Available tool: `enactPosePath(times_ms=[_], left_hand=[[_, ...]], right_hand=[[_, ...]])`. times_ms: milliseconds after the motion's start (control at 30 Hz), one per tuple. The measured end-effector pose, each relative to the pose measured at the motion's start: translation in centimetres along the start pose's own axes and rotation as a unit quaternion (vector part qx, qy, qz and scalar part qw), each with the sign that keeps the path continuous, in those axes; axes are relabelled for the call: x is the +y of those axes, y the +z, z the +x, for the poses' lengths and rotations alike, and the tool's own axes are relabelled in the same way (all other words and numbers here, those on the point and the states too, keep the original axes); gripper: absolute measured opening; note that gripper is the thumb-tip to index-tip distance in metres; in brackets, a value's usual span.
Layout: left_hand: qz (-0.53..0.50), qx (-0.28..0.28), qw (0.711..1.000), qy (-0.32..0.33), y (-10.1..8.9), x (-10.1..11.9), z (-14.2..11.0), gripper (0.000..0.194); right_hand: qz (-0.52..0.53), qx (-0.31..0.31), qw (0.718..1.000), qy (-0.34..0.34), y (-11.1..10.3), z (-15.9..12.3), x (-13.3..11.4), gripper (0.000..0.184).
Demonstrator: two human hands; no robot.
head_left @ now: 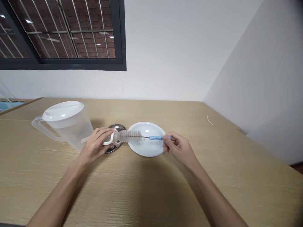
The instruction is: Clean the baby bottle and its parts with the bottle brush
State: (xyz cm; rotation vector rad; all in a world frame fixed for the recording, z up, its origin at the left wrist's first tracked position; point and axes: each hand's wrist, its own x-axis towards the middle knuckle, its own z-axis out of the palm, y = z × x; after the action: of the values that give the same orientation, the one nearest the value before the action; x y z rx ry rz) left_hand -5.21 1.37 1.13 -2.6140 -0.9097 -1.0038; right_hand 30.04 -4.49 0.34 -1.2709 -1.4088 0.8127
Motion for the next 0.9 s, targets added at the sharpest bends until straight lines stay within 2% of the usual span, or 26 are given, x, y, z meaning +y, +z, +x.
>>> enactPosePath(times_ms=[167, 267, 367, 567, 700, 900], left_hand=[[-0.006, 0.0, 1.0, 0.006, -0.1, 0.2, 0.0, 0.055], [-0.005, -0.006, 1.0, 0.0, -0.1, 0.2, 0.0, 0.053], [-0.009, -0.006, 1.0, -0.008, -0.1, 0.1, 0.0, 0.052], [-0.016, -0.025, 1.0, -0.009, -0.3, 0.0, -0.2, 0.053], [-0.017, -0.033, 0.999, 0.026, -0.2, 0.3, -0.2, 0.048], [-0.021, -0.037, 0.999, 0.023, 0.0, 0.8, -0.2, 0.053]], right_hand=[[-0.051, -0.021, 0.998, 0.011, 0.0, -0.2, -0.1, 0.048], [-0.019, -0.007, 1.0, -0.005, 0.1, -0.1, 0.1, 0.039], [0.023, -0.007, 0.999, -0.021, 0.1, 0.0, 0.6, 0.045], [0.062, -0.025, 0.998, -0.014, -0.4, 0.1, 0.8, 0.043], [0.023, -0.02, 1.0, -0.004, -0.7, -0.1, 0.2, 0.045], [-0.065, 0.0, 0.998, 0.021, -0.4, -0.3, -0.1, 0.056]])
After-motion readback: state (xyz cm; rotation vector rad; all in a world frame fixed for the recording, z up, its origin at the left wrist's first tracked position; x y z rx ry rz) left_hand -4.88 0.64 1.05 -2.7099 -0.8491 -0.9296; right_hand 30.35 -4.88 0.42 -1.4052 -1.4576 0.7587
